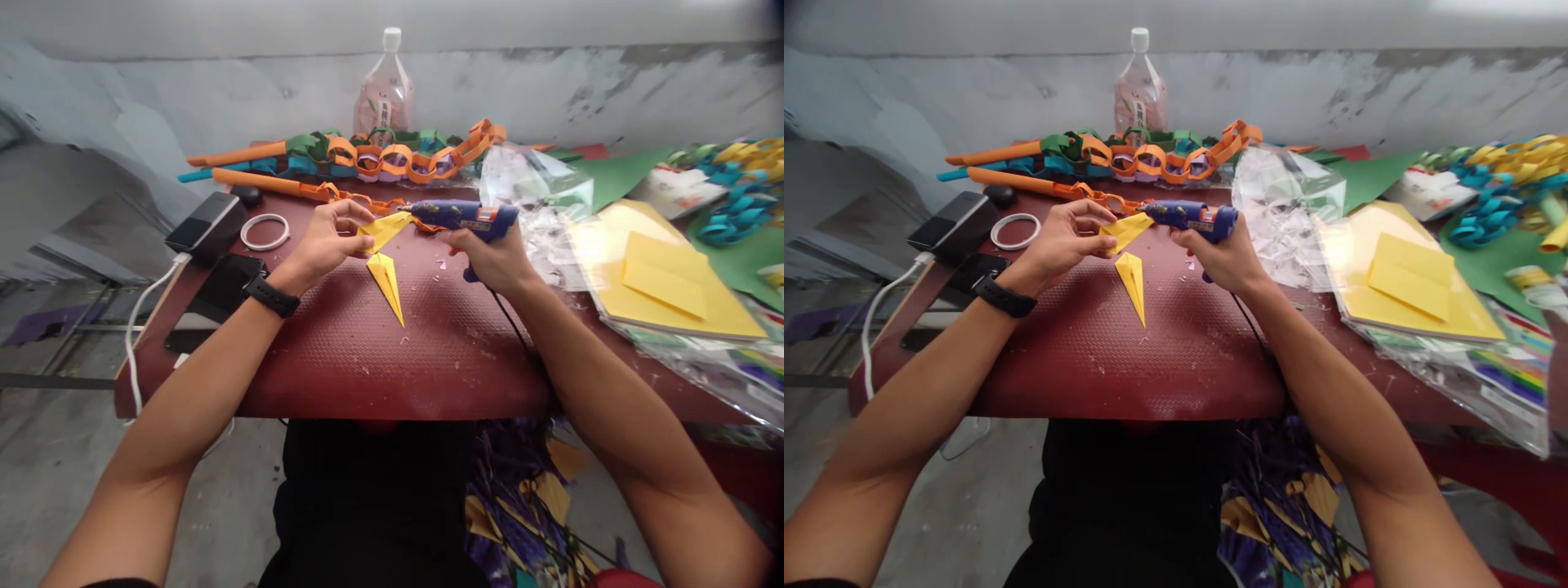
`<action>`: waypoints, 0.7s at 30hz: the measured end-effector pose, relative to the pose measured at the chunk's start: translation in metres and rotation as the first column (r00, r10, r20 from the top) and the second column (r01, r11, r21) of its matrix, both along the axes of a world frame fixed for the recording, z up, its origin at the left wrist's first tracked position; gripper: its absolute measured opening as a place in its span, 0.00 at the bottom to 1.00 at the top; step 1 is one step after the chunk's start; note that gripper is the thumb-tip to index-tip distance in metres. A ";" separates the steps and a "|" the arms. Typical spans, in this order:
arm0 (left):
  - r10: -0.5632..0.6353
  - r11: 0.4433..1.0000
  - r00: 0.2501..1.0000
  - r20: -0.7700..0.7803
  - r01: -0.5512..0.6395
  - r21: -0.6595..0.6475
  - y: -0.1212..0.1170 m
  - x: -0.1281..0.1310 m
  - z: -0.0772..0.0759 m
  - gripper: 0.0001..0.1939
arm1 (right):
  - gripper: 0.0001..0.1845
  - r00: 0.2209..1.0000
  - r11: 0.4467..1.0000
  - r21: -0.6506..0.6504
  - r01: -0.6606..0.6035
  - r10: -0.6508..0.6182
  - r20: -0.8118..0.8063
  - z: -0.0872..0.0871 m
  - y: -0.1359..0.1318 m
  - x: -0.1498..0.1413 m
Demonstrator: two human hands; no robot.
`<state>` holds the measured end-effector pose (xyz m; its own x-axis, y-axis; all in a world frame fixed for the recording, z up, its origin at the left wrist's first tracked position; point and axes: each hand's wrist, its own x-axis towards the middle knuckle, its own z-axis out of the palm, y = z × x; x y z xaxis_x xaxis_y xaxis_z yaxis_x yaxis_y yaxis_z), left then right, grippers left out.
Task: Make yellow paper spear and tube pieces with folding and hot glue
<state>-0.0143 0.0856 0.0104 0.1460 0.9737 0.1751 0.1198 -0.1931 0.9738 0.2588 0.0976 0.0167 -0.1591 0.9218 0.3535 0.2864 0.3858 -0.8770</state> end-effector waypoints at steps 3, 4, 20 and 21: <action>0.008 1.000 1.000 -0.011 -0.008 0.027 0.000 0.001 0.000 0.14 | 0.17 0.998 0.999 -0.013 -0.033 0.033 0.054 -0.001 -0.002 -0.001; 0.008 0.999 1.000 -0.015 -0.008 0.034 0.000 0.001 0.000 0.15 | 0.16 0.997 0.999 -0.009 -0.043 0.044 0.070 -0.001 -0.003 -0.001; -0.007 0.998 0.998 -0.058 0.011 0.068 -0.001 0.003 0.001 0.16 | 0.11 0.966 0.993 -0.006 -0.116 0.114 0.234 0.006 -0.013 -0.008; -0.003 0.998 0.998 -0.063 0.007 0.068 -0.002 0.003 0.001 0.16 | 0.10 0.967 0.994 0.003 -0.108 0.104 0.231 0.006 -0.012 -0.008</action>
<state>-0.0114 0.0840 0.0118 0.1637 0.9590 0.2315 0.1790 -0.2596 0.9490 0.2510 0.0853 0.0225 -0.3343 0.8899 0.3103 0.4363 0.4379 -0.7860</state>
